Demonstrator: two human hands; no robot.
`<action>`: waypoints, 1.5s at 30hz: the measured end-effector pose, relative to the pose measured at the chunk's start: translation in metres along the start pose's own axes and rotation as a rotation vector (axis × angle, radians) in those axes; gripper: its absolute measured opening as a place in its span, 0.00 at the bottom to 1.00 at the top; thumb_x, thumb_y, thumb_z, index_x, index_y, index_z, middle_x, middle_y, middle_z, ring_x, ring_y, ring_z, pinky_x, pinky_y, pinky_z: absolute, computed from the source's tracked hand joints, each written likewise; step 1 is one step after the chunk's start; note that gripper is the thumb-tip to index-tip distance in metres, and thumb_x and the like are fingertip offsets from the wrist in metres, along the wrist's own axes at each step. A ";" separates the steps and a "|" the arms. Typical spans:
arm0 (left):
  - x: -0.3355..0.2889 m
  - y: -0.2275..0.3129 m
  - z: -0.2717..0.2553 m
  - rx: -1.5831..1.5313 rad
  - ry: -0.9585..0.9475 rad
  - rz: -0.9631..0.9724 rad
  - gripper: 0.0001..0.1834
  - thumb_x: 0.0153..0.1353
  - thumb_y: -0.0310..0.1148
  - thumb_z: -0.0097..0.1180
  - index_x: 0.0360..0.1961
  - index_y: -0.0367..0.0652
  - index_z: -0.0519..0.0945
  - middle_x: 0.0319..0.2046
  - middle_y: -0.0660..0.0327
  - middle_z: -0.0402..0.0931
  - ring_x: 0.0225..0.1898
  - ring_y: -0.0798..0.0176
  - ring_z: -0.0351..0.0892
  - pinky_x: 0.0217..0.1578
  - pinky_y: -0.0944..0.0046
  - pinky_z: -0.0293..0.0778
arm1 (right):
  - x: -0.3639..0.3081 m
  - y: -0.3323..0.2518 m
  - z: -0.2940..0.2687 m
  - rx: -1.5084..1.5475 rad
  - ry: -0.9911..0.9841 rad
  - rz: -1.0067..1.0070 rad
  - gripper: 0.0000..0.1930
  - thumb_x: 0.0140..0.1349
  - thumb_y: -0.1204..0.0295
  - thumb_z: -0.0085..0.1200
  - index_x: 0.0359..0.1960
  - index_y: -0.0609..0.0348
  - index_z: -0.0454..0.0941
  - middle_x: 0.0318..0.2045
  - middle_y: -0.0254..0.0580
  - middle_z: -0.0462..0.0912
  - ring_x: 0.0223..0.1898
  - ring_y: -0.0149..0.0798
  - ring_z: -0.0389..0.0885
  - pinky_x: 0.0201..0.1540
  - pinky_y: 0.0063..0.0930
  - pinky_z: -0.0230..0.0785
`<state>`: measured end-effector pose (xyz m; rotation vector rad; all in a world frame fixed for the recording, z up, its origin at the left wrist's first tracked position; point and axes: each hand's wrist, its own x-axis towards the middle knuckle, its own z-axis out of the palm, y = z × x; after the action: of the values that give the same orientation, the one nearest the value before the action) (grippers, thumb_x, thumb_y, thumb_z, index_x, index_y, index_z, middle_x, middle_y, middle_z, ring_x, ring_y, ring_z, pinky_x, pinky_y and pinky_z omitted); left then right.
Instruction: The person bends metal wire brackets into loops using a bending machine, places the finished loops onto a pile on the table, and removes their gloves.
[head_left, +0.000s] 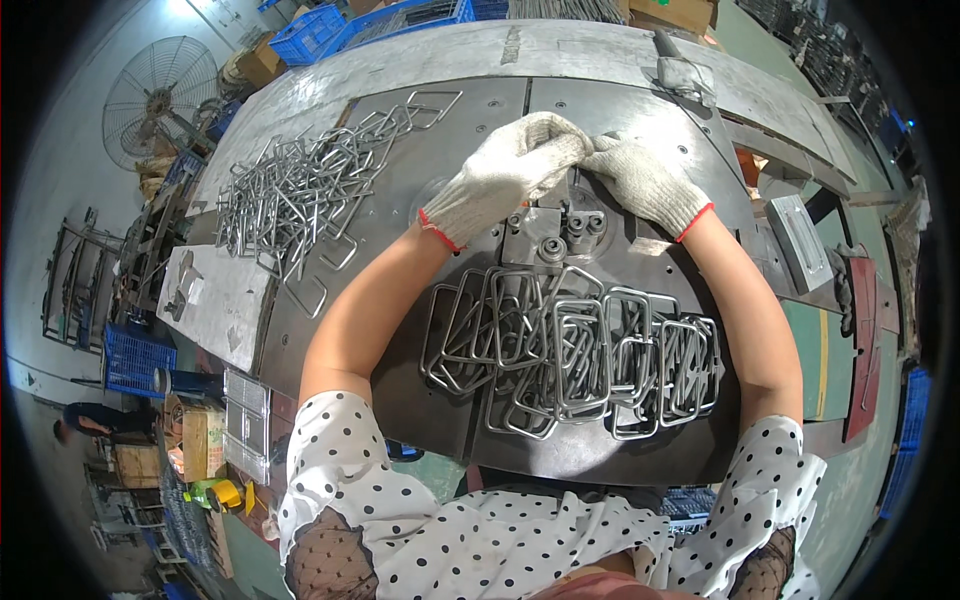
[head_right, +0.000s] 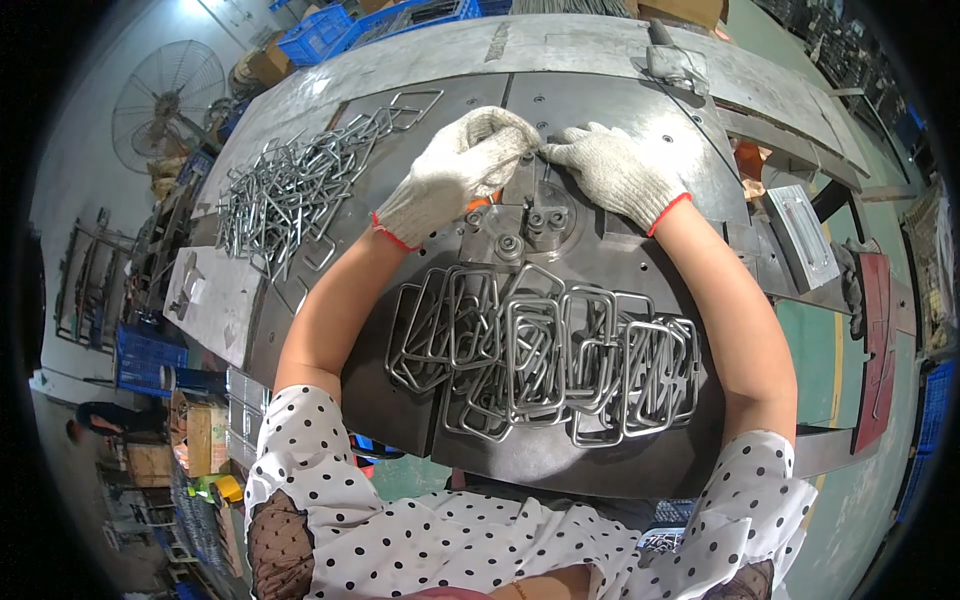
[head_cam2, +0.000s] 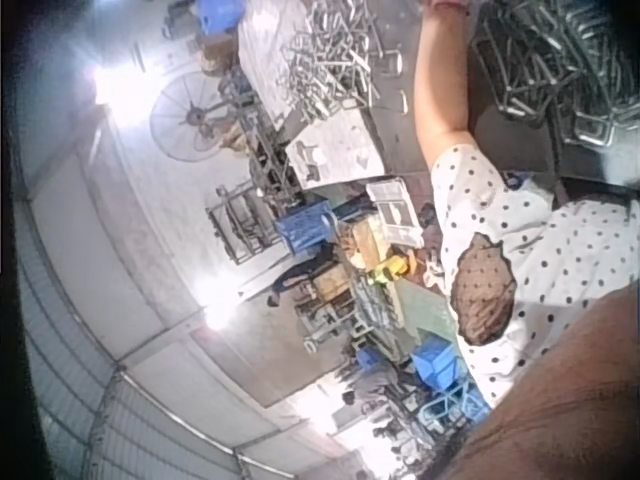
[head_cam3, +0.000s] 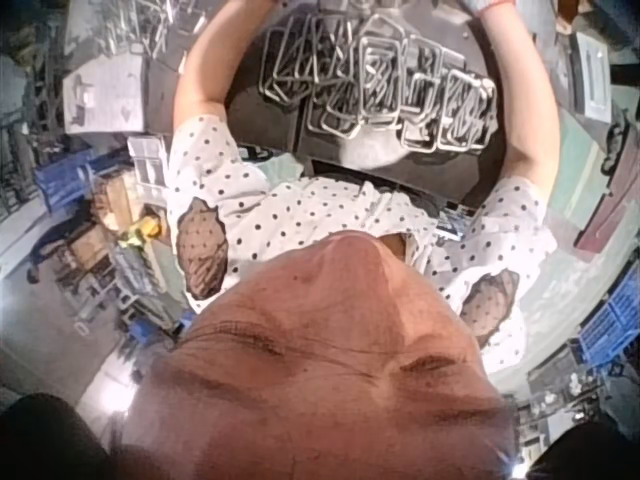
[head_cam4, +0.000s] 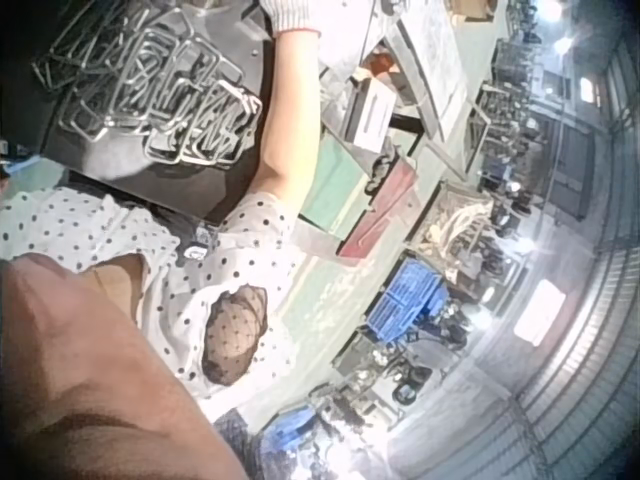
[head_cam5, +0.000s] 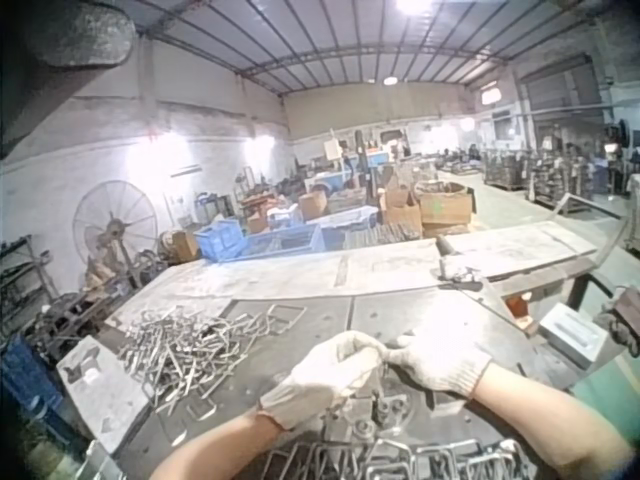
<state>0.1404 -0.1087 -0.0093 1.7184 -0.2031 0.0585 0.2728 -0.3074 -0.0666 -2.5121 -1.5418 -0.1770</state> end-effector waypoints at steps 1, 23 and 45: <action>0.000 0.000 -0.001 0.001 0.003 0.000 0.10 0.74 0.32 0.57 0.49 0.39 0.82 0.38 0.69 0.80 0.34 0.80 0.70 0.34 0.76 0.67 | 0.000 0.000 0.000 0.010 0.010 -0.007 0.22 0.69 0.71 0.48 0.64 0.44 0.80 0.60 0.44 0.79 0.61 0.52 0.77 0.64 0.47 0.70; 0.000 -0.003 0.000 -0.086 0.003 0.003 0.09 0.74 0.31 0.57 0.49 0.39 0.82 0.37 0.69 0.80 0.32 0.81 0.70 0.33 0.77 0.67 | -0.001 -0.002 -0.005 0.132 -0.011 0.038 0.25 0.68 0.75 0.48 0.66 0.42 0.78 0.63 0.43 0.78 0.62 0.54 0.75 0.66 0.47 0.68; -0.005 0.006 -0.004 -0.025 -0.054 -0.060 0.12 0.75 0.36 0.57 0.50 0.40 0.82 0.31 0.71 0.76 0.29 0.80 0.68 0.29 0.75 0.65 | 0.001 0.001 0.002 0.127 0.045 0.029 0.23 0.66 0.75 0.50 0.62 0.44 0.79 0.50 0.48 0.81 0.55 0.56 0.77 0.59 0.48 0.70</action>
<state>0.1352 -0.1055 -0.0036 1.7010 -0.1914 -0.0350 0.2737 -0.3065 -0.0682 -2.4142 -1.4511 -0.1256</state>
